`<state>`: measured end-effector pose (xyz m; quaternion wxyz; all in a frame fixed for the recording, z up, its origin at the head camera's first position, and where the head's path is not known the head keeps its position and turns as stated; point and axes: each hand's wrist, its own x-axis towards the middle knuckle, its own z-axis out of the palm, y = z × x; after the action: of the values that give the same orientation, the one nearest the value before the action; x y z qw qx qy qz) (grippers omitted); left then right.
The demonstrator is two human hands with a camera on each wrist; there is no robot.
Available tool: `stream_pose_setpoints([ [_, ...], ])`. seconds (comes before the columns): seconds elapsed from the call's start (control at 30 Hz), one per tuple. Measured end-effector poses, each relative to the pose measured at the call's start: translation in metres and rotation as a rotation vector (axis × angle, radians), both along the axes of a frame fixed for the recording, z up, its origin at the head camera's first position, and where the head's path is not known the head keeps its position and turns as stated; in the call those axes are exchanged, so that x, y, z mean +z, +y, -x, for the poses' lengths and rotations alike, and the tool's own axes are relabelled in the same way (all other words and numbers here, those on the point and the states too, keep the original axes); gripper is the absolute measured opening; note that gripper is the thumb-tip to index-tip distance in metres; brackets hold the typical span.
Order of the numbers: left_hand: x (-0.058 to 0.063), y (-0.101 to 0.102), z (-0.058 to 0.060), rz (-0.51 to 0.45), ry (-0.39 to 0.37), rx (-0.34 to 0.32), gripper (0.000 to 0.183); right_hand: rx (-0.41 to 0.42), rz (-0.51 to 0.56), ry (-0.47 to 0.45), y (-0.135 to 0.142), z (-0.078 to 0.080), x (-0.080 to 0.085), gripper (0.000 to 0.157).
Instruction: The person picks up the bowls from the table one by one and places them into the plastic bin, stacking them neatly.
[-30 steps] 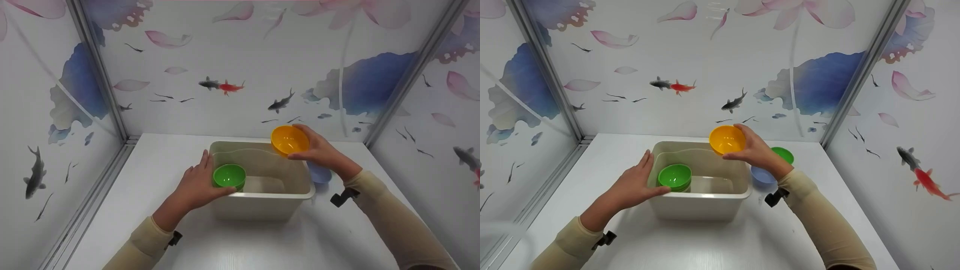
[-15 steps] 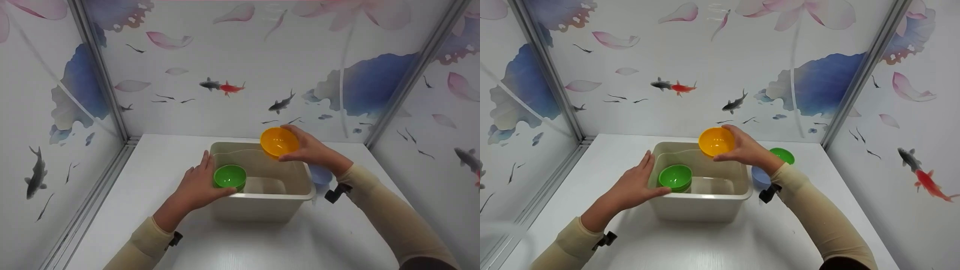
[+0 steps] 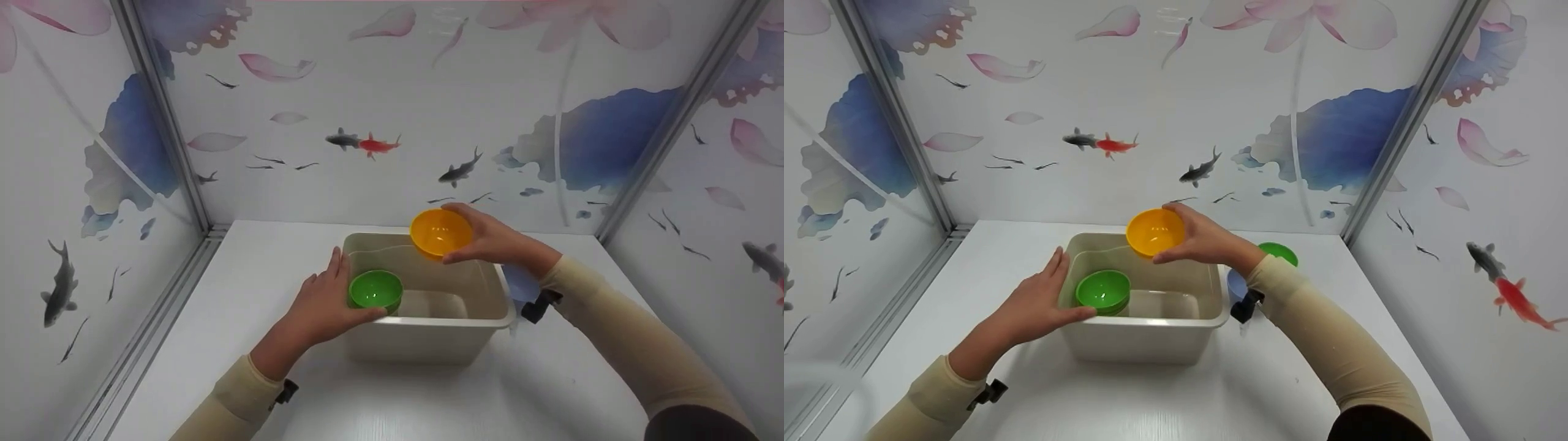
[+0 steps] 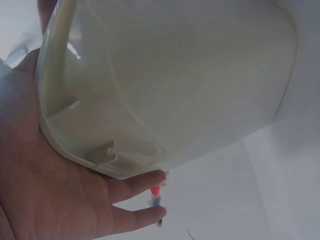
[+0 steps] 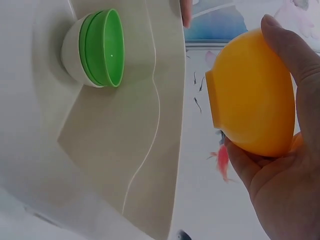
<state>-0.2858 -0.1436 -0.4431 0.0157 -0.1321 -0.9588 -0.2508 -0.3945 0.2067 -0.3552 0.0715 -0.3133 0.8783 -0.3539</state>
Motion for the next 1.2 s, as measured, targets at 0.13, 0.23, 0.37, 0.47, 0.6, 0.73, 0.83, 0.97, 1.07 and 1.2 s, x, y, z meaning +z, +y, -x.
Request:
stream_pose_setpoints([
  [0.13, 0.001, 0.001, -0.001, -0.004, -0.003, 0.007, 0.144, 0.024, 0.001, -0.017, -0.008, 0.004, 0.001, 0.107],
  [0.23, 0.001, 0.001, -0.001, -0.010, 0.002, 0.005, 0.143, 0.041, 0.007, -0.025, -0.013, 0.007, 0.002, 0.106],
  [0.37, 0.002, 0.000, -0.002, -0.010, 0.004, -0.002, 0.142, 0.057, 0.001, -0.034, -0.022, 0.012, 0.004, 0.106],
  [0.47, 0.002, 0.000, -0.001, -0.006, 0.003, -0.003, 0.141, 0.068, -0.010, -0.044, -0.028, 0.016, 0.005, 0.106],
  [0.6, 0.001, 0.000, 0.000, -0.010, 0.005, -0.004, 0.142, 0.094, -0.021, -0.048, -0.036, 0.021, 0.005, 0.104],
  [0.73, 0.001, 0.000, 0.000, -0.017, 0.004, -0.005, 0.142, 0.119, -0.038, -0.048, -0.044, 0.024, 0.004, 0.104],
  [0.83, 0.001, 0.000, 0.000, -0.016, 0.005, -0.003, 0.142, 0.128, -0.054, -0.040, -0.049, 0.028, 0.002, 0.105],
  [0.97, 0.002, -0.001, -0.001, -0.020, 0.002, -0.002, 0.144, 0.140, -0.061, -0.025, -0.055, 0.032, -0.001, 0.106],
  [1.07, 0.002, -0.001, -0.001, -0.024, -0.003, -0.001, 0.144, 0.151, -0.054, -0.031, -0.060, 0.034, -0.004, 0.106],
  [1.2, 0.000, -0.001, 0.001, -0.030, -0.005, -0.001, 0.144, 0.154, -0.055, -0.036, -0.065, 0.037, -0.007, 0.107],
])
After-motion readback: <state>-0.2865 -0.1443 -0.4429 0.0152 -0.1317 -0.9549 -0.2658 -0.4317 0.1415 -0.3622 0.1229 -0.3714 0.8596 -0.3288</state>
